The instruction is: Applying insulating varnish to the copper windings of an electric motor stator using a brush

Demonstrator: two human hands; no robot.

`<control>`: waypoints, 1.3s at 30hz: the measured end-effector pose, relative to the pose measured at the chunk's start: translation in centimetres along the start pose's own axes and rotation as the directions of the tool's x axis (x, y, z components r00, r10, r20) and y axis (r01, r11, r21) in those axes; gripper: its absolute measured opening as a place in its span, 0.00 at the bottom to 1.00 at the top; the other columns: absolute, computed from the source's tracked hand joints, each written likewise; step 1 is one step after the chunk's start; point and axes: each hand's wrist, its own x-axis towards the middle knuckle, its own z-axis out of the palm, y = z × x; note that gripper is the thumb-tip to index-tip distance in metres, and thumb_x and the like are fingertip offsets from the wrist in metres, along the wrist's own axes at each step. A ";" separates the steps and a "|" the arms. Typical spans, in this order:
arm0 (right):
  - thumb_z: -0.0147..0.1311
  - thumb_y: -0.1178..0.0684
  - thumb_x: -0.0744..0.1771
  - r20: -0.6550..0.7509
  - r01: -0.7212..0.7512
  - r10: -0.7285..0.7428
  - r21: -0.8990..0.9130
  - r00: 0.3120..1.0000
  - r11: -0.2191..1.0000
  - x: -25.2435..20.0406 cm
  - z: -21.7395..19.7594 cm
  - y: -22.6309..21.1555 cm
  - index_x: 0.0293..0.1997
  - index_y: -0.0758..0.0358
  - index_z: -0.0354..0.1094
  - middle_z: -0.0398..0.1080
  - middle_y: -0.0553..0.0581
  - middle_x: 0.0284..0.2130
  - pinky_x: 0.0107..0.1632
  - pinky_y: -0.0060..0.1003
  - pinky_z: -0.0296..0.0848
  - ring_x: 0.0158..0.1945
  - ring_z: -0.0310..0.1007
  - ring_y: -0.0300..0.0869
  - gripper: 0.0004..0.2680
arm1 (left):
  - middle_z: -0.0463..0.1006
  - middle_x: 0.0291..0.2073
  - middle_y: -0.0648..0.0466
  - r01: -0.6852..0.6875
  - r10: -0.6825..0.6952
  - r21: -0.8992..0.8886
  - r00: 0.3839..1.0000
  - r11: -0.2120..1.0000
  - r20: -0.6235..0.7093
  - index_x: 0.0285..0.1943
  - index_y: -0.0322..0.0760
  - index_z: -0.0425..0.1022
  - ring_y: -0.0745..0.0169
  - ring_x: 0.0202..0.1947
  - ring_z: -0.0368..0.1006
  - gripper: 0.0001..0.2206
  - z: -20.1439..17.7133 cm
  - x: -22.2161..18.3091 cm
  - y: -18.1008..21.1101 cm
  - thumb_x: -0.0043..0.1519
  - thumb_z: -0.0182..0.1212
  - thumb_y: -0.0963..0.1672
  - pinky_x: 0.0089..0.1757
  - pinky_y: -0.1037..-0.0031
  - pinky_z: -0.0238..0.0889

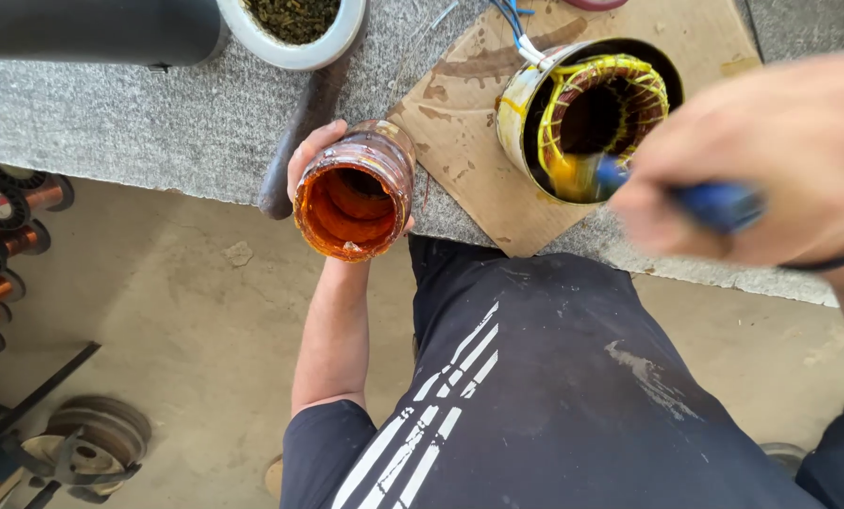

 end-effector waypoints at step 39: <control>0.56 0.51 0.71 -0.043 0.450 -0.481 -0.288 0.876 0.845 -7.1 3.8 3.7 0.35 0.65 0.65 0.72 0.60 0.24 0.24 0.38 0.67 0.23 0.73 0.47 0.10 | 0.75 0.57 0.49 -0.055 0.051 0.079 0.998 0.995 0.048 0.70 0.43 0.59 0.53 0.59 0.72 0.44 0.1 0.5 0.1 0.47 0.69 0.61 0.62 0.60 0.64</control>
